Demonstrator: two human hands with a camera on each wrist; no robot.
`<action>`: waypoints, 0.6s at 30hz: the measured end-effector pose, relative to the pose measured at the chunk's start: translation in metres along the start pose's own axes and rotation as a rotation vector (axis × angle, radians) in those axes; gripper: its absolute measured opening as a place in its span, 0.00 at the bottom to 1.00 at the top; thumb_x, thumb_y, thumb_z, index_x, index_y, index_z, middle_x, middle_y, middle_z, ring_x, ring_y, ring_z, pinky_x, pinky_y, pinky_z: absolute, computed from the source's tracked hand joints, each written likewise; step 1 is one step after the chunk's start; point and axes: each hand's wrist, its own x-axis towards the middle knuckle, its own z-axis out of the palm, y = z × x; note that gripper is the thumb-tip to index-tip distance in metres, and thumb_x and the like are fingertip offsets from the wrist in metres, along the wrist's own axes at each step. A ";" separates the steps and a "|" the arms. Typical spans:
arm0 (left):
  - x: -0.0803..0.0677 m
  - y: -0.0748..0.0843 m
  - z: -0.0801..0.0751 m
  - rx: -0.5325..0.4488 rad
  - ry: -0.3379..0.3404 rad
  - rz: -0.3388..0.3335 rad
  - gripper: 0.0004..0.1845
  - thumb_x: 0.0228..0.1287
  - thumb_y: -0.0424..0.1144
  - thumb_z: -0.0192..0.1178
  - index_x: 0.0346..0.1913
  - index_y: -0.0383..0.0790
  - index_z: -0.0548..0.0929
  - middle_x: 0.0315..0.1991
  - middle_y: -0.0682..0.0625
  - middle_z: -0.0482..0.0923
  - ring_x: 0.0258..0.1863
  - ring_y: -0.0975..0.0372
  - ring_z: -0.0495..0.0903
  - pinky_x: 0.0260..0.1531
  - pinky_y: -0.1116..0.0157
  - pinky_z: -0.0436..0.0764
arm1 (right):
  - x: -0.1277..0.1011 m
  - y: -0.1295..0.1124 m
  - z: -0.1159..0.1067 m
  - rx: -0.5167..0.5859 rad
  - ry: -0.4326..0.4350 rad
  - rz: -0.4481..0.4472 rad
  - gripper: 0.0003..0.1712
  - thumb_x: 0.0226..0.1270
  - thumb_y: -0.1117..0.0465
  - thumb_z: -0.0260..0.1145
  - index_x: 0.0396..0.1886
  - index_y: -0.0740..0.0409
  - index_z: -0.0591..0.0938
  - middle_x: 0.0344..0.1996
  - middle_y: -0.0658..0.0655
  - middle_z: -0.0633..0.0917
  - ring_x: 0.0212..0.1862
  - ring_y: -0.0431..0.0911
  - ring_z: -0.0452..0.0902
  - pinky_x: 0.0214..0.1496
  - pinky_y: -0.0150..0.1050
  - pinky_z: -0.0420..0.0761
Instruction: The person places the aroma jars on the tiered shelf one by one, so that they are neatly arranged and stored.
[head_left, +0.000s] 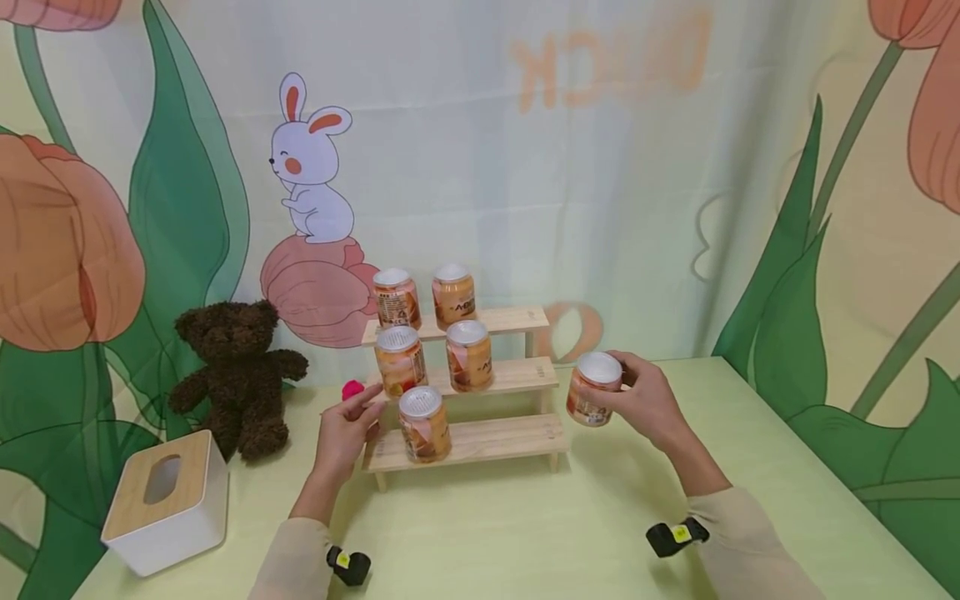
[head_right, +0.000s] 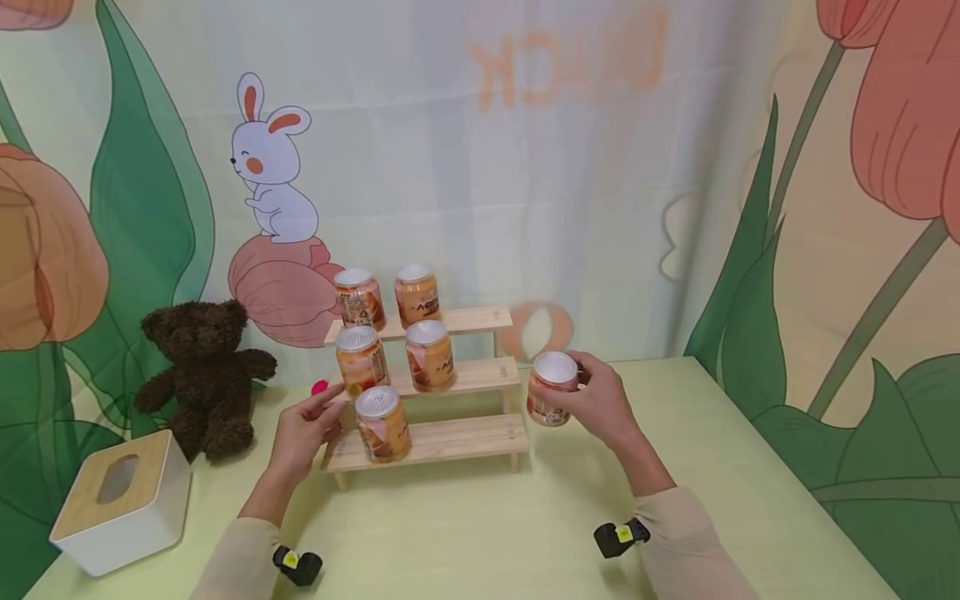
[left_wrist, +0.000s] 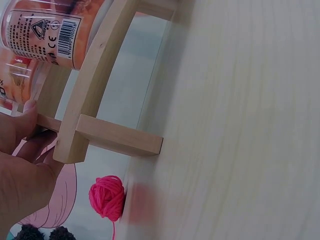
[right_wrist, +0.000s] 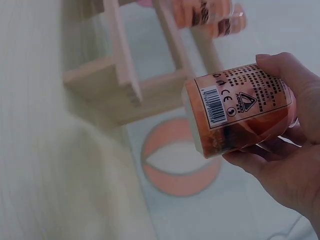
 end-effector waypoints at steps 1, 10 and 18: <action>0.000 0.000 0.000 0.002 0.000 0.003 0.19 0.70 0.35 0.63 0.62 0.37 0.82 0.43 0.43 0.85 0.39 0.63 0.81 0.36 0.67 0.84 | -0.001 -0.005 0.001 0.006 -0.011 -0.013 0.37 0.56 0.52 0.80 0.62 0.63 0.77 0.51 0.61 0.82 0.50 0.53 0.78 0.46 0.43 0.81; -0.001 0.000 0.000 -0.011 -0.003 0.005 0.18 0.70 0.33 0.63 0.61 0.36 0.82 0.40 0.45 0.85 0.36 0.65 0.80 0.34 0.69 0.82 | -0.011 -0.030 0.044 0.052 -0.111 -0.069 0.32 0.53 0.55 0.82 0.57 0.60 0.81 0.46 0.57 0.84 0.46 0.50 0.79 0.43 0.42 0.82; -0.001 0.001 0.000 -0.010 -0.008 0.010 0.19 0.70 0.34 0.63 0.62 0.37 0.82 0.39 0.47 0.85 0.37 0.64 0.80 0.37 0.67 0.83 | -0.005 -0.034 0.096 0.029 -0.127 -0.089 0.33 0.49 0.54 0.83 0.54 0.60 0.82 0.43 0.55 0.85 0.43 0.47 0.81 0.43 0.40 0.83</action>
